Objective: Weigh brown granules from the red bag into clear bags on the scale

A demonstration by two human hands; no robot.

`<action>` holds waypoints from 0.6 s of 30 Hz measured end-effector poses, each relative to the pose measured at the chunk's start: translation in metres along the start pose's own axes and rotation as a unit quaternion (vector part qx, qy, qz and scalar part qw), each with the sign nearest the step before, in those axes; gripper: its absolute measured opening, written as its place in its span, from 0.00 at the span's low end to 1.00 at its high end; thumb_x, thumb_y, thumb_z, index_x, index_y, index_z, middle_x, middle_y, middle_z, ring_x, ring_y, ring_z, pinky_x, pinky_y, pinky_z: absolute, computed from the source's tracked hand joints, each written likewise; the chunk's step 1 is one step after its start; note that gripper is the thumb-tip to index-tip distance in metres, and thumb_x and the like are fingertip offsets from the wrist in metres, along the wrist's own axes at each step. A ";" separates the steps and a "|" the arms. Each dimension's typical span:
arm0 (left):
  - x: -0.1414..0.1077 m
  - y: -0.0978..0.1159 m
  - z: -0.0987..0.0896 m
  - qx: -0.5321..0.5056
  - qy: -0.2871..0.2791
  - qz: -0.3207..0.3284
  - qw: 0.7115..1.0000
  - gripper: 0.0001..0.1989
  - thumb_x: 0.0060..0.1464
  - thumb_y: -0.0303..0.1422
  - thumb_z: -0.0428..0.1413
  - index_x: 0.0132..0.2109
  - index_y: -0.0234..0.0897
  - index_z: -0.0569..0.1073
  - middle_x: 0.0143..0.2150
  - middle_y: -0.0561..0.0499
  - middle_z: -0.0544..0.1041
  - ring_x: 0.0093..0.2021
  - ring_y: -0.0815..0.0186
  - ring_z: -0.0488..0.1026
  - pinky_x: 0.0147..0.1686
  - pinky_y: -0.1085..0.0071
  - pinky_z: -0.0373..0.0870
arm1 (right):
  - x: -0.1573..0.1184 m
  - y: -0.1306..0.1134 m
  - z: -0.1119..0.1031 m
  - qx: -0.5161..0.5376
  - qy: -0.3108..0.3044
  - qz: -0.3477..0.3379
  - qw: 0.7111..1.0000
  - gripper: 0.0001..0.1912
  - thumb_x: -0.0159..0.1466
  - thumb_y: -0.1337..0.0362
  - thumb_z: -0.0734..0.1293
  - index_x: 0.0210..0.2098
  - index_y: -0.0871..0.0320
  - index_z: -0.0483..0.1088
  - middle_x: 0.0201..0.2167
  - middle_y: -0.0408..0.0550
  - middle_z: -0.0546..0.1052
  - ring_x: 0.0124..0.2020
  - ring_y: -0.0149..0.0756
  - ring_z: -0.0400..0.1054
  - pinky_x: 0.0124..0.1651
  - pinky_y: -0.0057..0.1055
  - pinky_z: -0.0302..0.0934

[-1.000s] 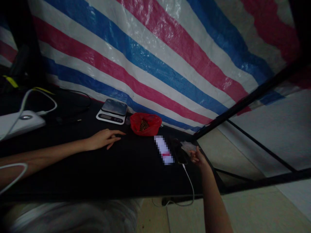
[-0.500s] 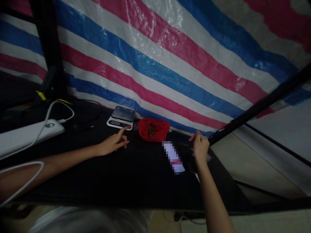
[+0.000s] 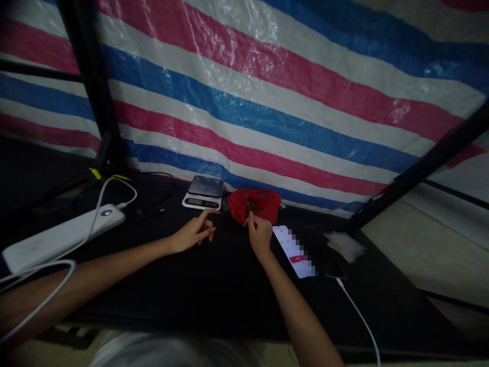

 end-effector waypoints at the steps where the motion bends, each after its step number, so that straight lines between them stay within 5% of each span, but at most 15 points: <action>1: 0.000 -0.001 0.001 -0.001 -0.002 0.000 1.000 0.20 0.56 0.32 0.44 0.55 0.40 0.50 0.26 0.59 0.70 0.16 0.76 0.62 0.19 0.81 0.59 | 0.001 -0.003 -0.002 -0.007 0.005 -0.008 1.000 0.26 0.64 0.58 0.52 0.16 0.60 0.69 0.16 0.45 0.72 0.19 0.29 0.65 0.27 0.25 0.52; 7: 0.001 -0.001 0.004 -0.006 -0.016 0.001 1.000 0.20 0.56 0.31 0.43 0.55 0.40 0.51 0.25 0.59 0.71 0.16 0.76 0.62 0.18 0.81 0.59 | -0.001 -0.020 0.010 -0.132 -0.041 -0.088 0.986 0.24 0.64 0.61 0.53 0.17 0.60 0.69 0.16 0.46 0.72 0.20 0.28 0.65 0.27 0.25 0.48; 12: 0.001 0.000 0.005 -0.012 -0.024 0.003 1.000 0.17 0.56 0.32 0.44 0.53 0.40 0.53 0.24 0.59 0.71 0.16 0.76 0.62 0.18 0.81 0.58 | -0.001 -0.015 0.008 -0.199 -0.017 -0.060 0.978 0.24 0.64 0.61 0.53 0.18 0.60 0.69 0.17 0.46 0.72 0.20 0.27 0.64 0.26 0.26 0.45; 15: 0.000 0.000 0.005 -0.030 -0.020 0.006 0.999 0.17 0.56 0.33 0.43 0.53 0.39 0.54 0.24 0.58 0.70 0.16 0.76 0.62 0.17 0.81 0.59 | 0.009 -0.007 -0.014 -0.280 0.024 -0.021 0.959 0.24 0.64 0.58 0.53 0.19 0.60 0.70 0.18 0.47 0.72 0.20 0.28 0.63 0.25 0.27 0.43; 18: 0.001 0.001 -0.007 -0.047 0.031 0.006 0.998 0.17 0.57 0.34 0.43 0.53 0.38 0.55 0.22 0.58 0.69 0.15 0.75 0.61 0.17 0.80 0.58 | 0.024 0.020 -0.067 -0.372 0.083 0.049 0.923 0.22 0.64 0.57 0.52 0.26 0.60 0.72 0.23 0.49 0.74 0.22 0.30 0.65 0.25 0.28 0.43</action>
Point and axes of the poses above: each hand's wrist, its own x-axis towards the middle knuckle, its own z-axis out of the palm, y = z × x, the point moved 10 cm from there along x, towards the middle knuckle
